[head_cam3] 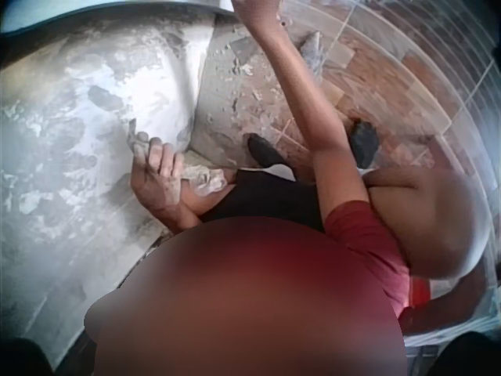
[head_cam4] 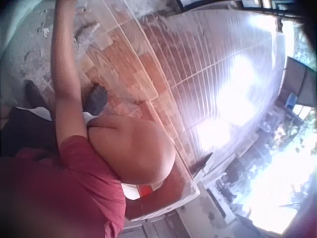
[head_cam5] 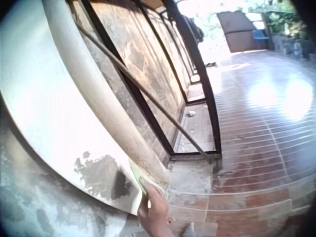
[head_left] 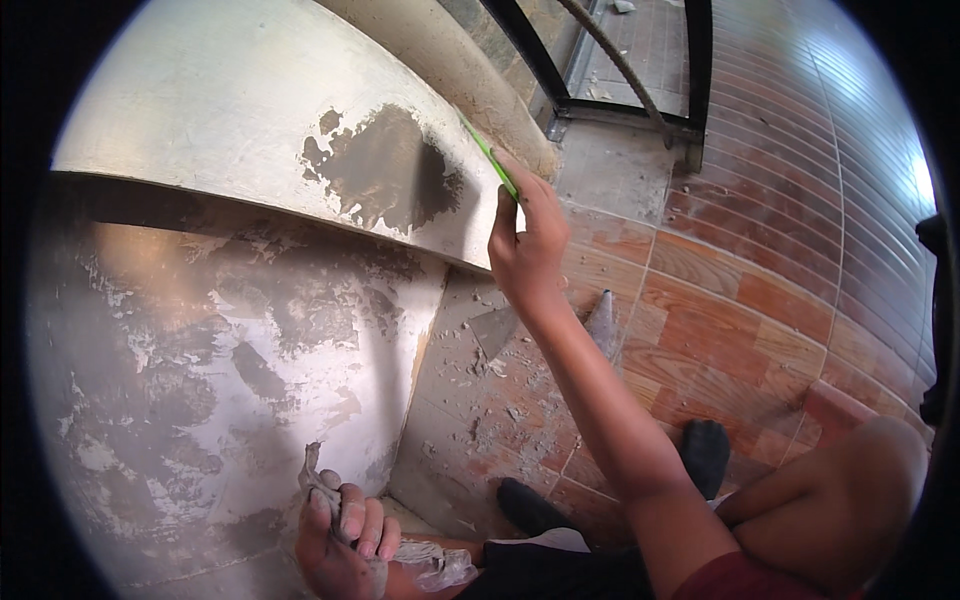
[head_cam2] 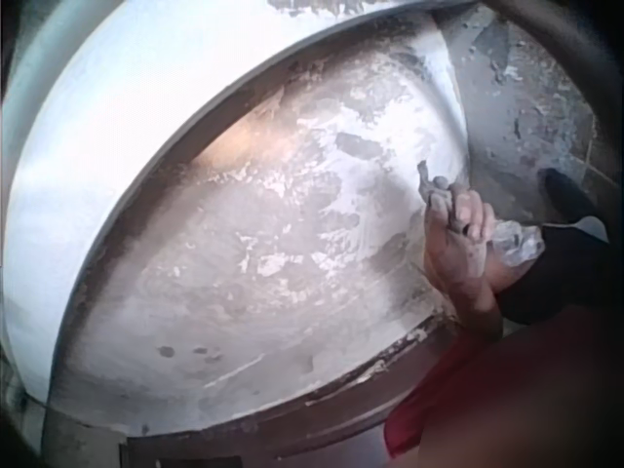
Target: The person applies plaster to a wall using a green trowel, smoothing the surface in repeated strokes. The person sits on the floor while working on the lower section of the wall.
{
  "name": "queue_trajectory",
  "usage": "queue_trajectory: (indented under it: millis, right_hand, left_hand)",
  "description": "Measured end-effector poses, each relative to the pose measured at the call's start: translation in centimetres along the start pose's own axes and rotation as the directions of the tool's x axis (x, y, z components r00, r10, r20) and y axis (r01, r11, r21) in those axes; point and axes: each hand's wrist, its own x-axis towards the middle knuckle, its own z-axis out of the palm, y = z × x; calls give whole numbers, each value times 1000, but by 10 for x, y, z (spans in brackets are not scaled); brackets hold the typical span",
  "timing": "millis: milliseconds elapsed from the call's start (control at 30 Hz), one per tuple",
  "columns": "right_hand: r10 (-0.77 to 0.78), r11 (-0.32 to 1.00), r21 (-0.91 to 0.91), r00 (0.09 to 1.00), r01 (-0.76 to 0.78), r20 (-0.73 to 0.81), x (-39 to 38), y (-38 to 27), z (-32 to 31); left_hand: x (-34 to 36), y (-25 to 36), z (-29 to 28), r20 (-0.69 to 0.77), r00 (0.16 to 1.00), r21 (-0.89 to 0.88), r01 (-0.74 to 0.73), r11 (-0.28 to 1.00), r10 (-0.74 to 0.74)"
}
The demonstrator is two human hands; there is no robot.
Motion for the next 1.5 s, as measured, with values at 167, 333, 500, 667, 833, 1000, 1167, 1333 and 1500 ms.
queue_trajectory:
  millis: [167,333,500,667,833,1000,1167,1333,1500]
  right_hand:
    - [54,993,93,983,-71,178,-13,12,21]
    - [13,998,51,937,-33,350,-52,-5,25]
    - [-21,999,53,890,-4,455,-92,-25,14]
    - [-84,991,128,884,27,460,-107,-41,-8]
    - [618,682,386,772,-621,148,-77,-57,-25]
    - [741,99,733,541,-674,398,-24,-43,-32]
    - [790,280,628,546,-726,279,-13,-32,-35]
    - [623,719,311,775,-622,110,-8,-18,-36]
    - [268,962,14,957,-271,115,-3,-2,-6]
  left_hand:
    - [-6,2,-1,-27,1000,-24,-7,1000,6]
    - [-8,0,1,-40,999,-30,-22,999,21]
    - [-4,-2,2,-6,1000,-20,7,1000,-7]
    - [0,-2,8,32,999,20,23,1000,-23]
    - [2,-7,13,-4,1000,49,10,999,-10]
    - [5,-11,15,-28,1000,84,7,996,-5]
    - [7,-10,16,-42,999,101,10,995,-5]
    - [7,-11,16,-25,1000,89,10,996,-8]
    - [5,-9,13,-15,1000,90,6,996,-5]
